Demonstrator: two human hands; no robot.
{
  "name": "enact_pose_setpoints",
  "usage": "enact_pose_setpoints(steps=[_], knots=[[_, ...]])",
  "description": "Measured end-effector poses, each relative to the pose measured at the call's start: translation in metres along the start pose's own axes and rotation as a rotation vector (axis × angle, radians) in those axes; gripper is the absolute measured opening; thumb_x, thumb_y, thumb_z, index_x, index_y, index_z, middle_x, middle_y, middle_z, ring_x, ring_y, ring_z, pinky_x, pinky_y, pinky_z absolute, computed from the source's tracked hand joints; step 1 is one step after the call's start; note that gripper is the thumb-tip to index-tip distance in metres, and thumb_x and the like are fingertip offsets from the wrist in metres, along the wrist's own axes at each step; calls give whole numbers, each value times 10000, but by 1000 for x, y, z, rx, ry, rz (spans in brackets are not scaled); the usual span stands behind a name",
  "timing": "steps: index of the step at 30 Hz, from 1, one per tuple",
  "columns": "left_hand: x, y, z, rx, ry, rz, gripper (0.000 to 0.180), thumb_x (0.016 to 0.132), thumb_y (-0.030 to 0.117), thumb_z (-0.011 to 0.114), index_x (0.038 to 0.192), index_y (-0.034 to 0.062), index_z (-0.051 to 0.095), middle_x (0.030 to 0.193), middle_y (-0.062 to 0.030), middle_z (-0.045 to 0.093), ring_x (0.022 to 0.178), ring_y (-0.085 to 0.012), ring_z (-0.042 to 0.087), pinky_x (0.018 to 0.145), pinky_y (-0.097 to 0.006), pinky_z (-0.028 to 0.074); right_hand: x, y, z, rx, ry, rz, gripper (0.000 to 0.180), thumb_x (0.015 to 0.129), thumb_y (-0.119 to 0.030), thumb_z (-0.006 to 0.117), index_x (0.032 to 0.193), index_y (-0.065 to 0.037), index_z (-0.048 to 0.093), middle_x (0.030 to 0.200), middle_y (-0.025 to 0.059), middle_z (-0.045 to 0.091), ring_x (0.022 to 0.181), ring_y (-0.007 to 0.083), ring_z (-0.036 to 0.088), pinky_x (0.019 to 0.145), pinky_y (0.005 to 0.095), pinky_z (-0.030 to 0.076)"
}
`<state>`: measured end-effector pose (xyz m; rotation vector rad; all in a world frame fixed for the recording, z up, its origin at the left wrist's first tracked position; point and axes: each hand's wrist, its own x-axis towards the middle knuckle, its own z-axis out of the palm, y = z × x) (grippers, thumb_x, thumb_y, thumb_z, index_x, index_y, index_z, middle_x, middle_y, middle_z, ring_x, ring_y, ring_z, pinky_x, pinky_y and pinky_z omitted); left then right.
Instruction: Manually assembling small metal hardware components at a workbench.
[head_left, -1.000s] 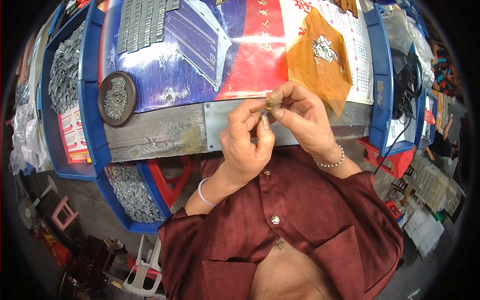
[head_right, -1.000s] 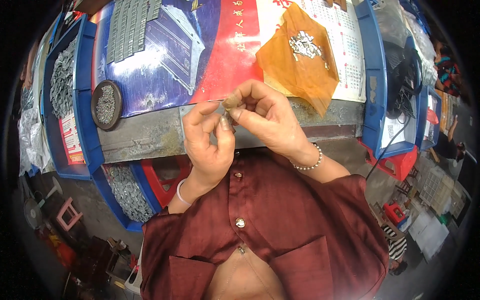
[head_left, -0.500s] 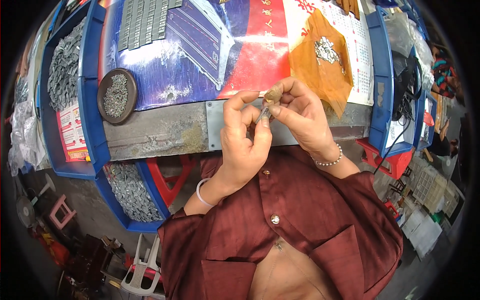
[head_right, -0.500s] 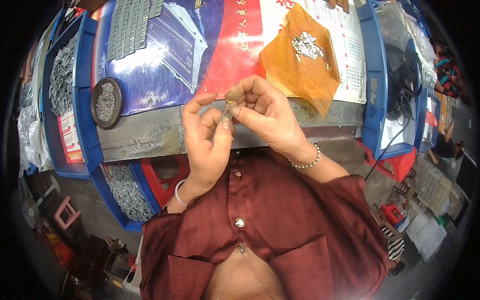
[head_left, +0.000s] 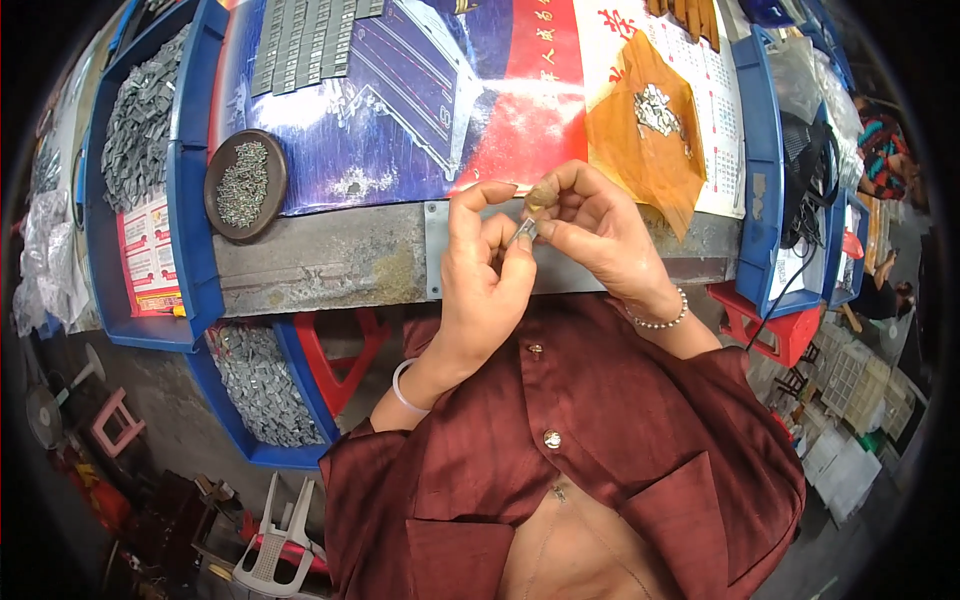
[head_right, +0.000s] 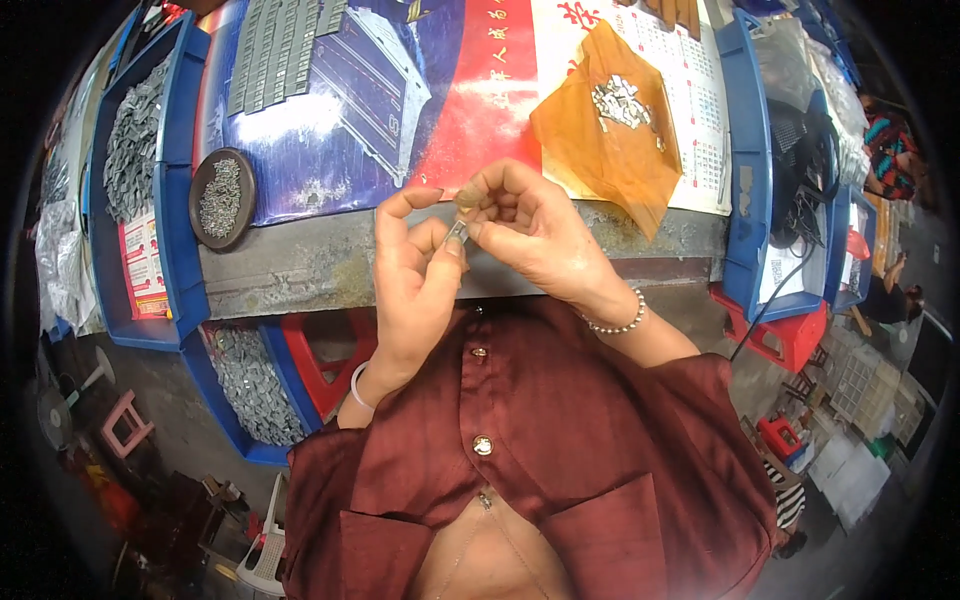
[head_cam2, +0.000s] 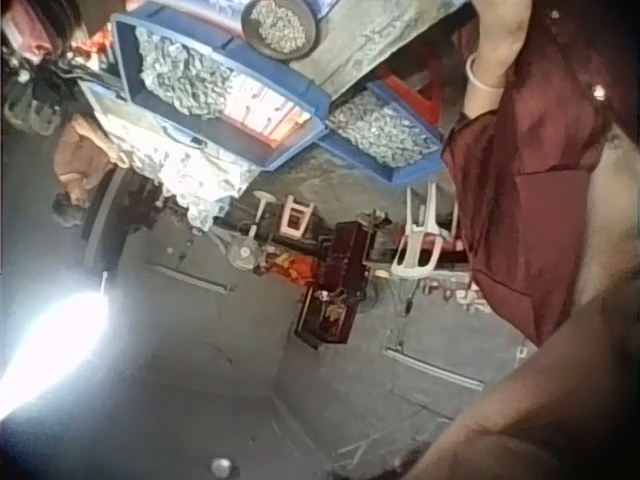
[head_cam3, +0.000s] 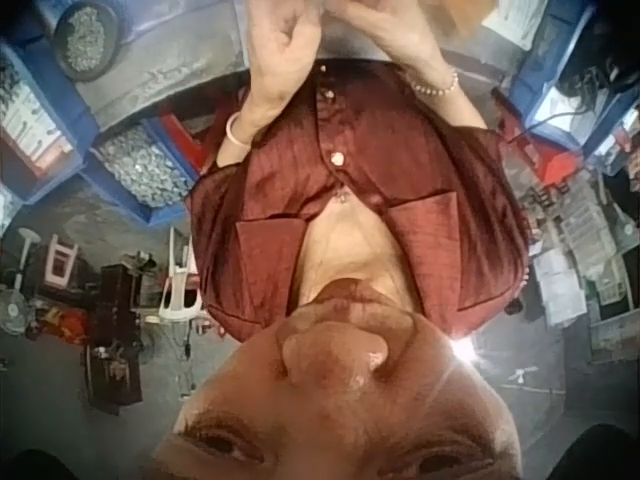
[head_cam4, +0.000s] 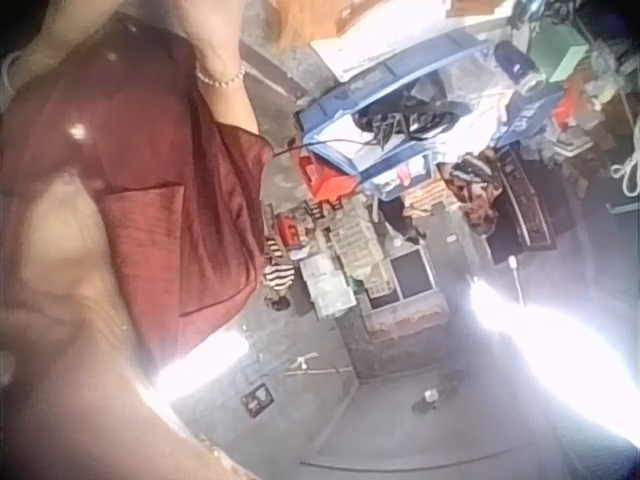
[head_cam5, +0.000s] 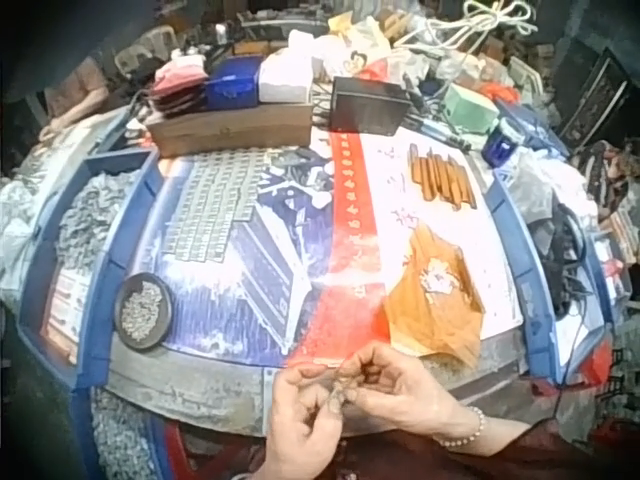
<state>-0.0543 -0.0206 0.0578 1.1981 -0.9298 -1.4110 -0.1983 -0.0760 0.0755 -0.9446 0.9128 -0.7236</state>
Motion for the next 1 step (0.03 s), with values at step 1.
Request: enact_pose_setpoints(steps=[1], knots=[[0,6,-4,-37,-24,-44,391,886,-35,460,1257,24,351,704,-10,523,649,-43,464,602,-184,366,1,-1,1,-4,-2,-4,233,819,-3,575,1045,-7,516,960,33,557,860,76,534,779,230,462]])
